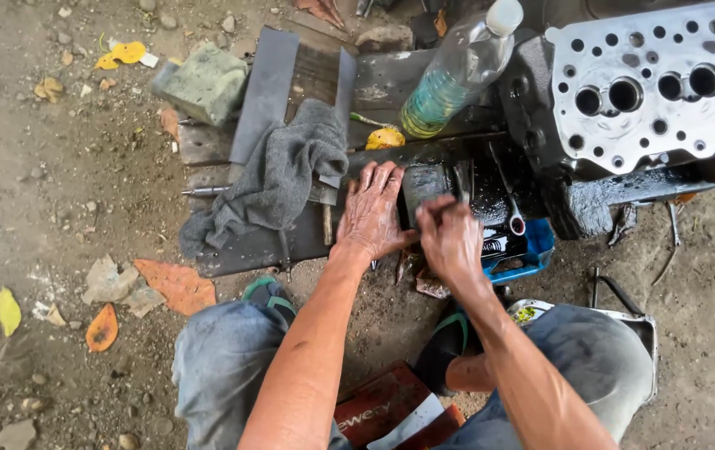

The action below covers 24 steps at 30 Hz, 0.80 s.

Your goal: Cleaning and sorting small engine components using solvent and a tray

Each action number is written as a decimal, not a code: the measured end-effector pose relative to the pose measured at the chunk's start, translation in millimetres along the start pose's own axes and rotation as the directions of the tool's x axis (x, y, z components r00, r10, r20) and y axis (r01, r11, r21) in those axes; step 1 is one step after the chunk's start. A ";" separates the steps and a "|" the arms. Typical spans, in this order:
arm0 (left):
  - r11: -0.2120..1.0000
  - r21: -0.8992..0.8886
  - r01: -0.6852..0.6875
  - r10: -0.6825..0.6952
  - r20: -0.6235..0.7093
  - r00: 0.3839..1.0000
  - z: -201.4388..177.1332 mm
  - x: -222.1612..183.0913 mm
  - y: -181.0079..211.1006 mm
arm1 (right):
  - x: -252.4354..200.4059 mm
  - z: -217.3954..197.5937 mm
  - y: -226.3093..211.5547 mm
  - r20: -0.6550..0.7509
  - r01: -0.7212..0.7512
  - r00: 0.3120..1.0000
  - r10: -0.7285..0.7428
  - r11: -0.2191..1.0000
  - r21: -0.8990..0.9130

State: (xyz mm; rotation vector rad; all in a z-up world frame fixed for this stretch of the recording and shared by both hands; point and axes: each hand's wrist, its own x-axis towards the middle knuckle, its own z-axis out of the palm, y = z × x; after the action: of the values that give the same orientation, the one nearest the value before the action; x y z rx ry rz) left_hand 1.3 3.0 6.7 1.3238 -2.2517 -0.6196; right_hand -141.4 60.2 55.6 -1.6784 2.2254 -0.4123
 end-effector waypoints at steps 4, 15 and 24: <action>1.000 0.012 -0.009 0.009 0.019 1.000 9.1 -2.4 -6.8 | 24.5 21.4 14.1 0.014 -0.060 0.998 0.059 0.998 0.023; 0.998 0.069 -0.002 -0.003 0.070 0.998 0.0 0.4 0.9 | 0.0 7.2 13.9 -0.026 0.052 0.998 -0.053 0.998 -0.018; 1.000 0.023 -0.005 0.005 0.000 1.000 4.6 4.2 -1.0 | 10.5 14.2 23.1 0.007 0.052 0.999 -0.051 0.998 -0.029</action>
State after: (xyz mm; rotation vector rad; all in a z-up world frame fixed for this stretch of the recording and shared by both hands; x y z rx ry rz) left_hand -2.5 -0.4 3.1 1.3286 -2.2683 -0.5938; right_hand -158.2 55.8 32.3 -1.7529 2.1982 -0.3884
